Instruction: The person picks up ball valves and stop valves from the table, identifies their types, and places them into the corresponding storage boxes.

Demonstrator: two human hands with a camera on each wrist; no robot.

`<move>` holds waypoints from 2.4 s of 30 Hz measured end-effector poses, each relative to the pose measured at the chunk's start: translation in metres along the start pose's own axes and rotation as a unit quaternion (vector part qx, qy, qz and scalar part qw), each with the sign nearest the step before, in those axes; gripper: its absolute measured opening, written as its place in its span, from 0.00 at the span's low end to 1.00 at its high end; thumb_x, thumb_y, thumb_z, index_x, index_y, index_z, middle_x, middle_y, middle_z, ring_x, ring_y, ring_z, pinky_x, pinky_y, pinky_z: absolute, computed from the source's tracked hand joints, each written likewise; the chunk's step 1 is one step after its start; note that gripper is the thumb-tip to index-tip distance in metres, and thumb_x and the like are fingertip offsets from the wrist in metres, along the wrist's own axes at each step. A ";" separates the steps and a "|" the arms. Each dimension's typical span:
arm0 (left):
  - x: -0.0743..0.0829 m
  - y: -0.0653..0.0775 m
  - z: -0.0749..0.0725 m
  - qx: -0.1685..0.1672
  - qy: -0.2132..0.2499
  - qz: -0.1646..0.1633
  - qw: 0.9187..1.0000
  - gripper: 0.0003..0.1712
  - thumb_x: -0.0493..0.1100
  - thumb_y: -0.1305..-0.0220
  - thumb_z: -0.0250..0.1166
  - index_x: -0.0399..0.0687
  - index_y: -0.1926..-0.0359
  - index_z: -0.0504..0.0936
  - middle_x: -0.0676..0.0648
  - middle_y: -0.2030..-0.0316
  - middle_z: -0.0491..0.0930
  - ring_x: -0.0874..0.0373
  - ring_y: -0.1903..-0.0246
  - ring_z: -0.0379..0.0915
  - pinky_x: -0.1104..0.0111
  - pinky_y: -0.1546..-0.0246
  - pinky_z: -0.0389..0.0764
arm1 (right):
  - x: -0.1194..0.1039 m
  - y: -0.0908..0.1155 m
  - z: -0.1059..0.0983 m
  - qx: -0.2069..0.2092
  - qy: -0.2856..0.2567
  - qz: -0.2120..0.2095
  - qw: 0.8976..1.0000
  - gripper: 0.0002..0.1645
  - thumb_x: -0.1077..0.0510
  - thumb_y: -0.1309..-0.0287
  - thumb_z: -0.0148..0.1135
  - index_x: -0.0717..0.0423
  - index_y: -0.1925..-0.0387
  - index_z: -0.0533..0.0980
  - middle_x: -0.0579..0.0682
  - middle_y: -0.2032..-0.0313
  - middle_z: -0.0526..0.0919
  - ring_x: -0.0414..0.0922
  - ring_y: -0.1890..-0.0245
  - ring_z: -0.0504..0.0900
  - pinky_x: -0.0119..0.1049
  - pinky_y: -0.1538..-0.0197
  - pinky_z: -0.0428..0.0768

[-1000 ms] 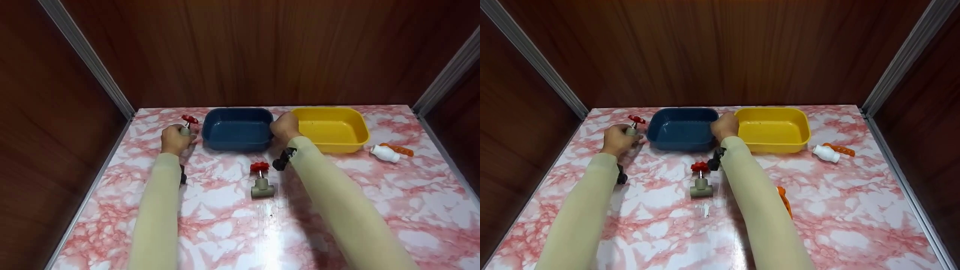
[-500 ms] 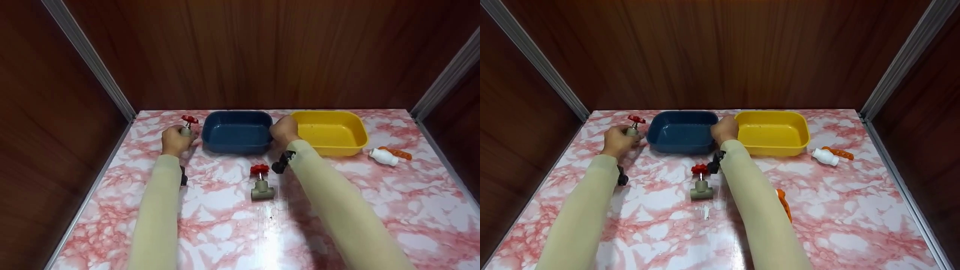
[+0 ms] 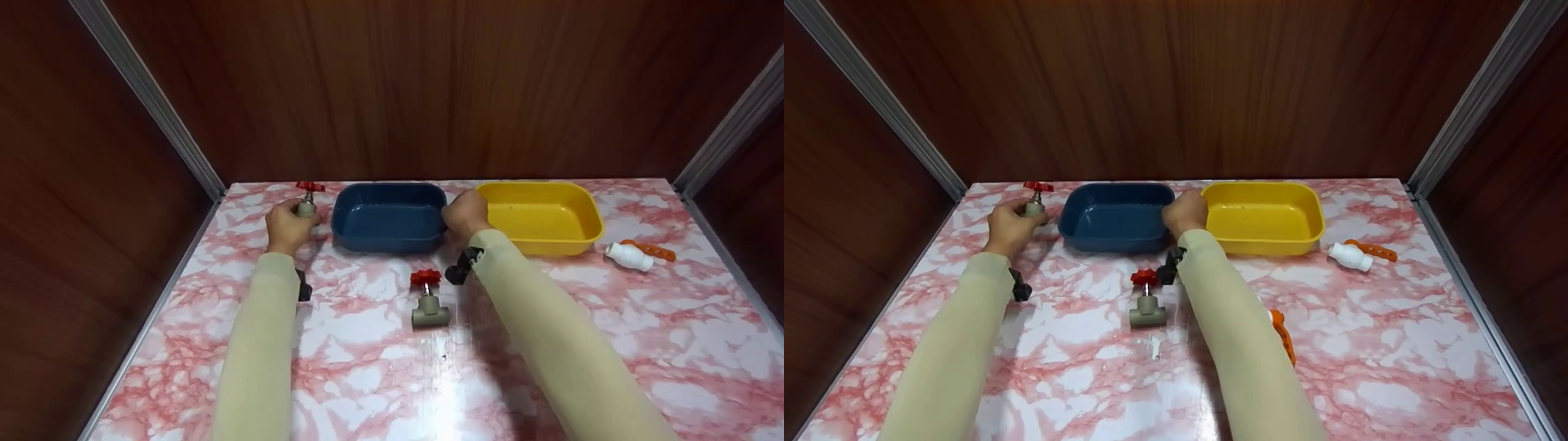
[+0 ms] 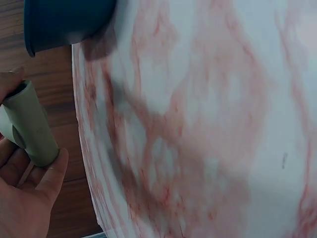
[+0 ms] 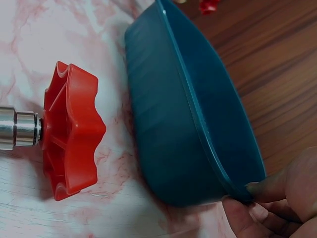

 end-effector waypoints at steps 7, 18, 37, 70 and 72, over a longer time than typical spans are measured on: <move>0.011 -0.001 0.005 0.017 0.044 0.035 0.998 0.34 0.45 0.27 0.80 0.36 0.25 0.85 0.33 0.29 0.88 0.37 0.29 0.86 0.46 0.20 0.84 | 0.001 0.000 -0.001 -0.007 -0.009 -0.001 1.000 0.12 0.68 0.22 0.57 0.65 0.48 0.85 0.56 0.62 0.83 0.53 0.63 0.86 0.35 0.64 0.85; 0.027 0.005 0.014 0.011 0.113 0.038 0.993 0.34 0.44 0.26 0.82 0.39 0.25 0.85 0.34 0.29 0.87 0.38 0.29 0.84 0.47 0.20 0.84 | 0.001 0.000 0.000 -0.011 -0.030 0.015 0.999 0.14 0.70 0.22 0.57 0.66 0.43 0.83 0.57 0.60 0.80 0.54 0.62 0.85 0.35 0.67 0.84; 0.051 0.010 0.030 0.009 0.170 0.072 0.983 0.36 0.44 0.31 0.86 0.38 0.27 0.87 0.33 0.31 0.87 0.40 0.28 0.81 0.47 0.21 0.85 | 0.001 -0.001 0.002 0.009 -0.048 -0.005 0.999 0.09 0.72 0.24 0.57 0.62 0.54 0.82 0.54 0.64 0.77 0.54 0.60 0.83 0.37 0.58 0.84; 0.072 0.016 0.063 -0.031 0.147 0.100 0.984 0.37 0.45 0.31 0.86 0.38 0.26 0.86 0.34 0.34 0.90 0.41 0.34 0.87 0.49 0.25 0.88 | 0.004 -0.001 0.001 0.005 -0.007 -0.022 1.000 0.09 0.70 0.23 0.57 0.63 0.55 0.84 0.54 0.66 0.81 0.52 0.66 0.86 0.33 0.66 0.85; 0.073 0.017 0.065 -0.033 0.141 0.102 0.984 0.37 0.45 0.31 0.86 0.38 0.26 0.87 0.35 0.35 0.90 0.42 0.35 0.87 0.49 0.25 0.88 | 0.004 -0.001 0.000 0.009 -0.004 -0.028 1.000 0.09 0.70 0.24 0.57 0.62 0.58 0.83 0.53 0.68 0.80 0.51 0.67 0.85 0.33 0.67 0.84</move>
Point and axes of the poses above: each hand's wrist, its own y-axis away from the middle knuckle, its own z-axis out of the palm, x = y × z, the point moved 4 cm from there along -y, towards the middle knuckle
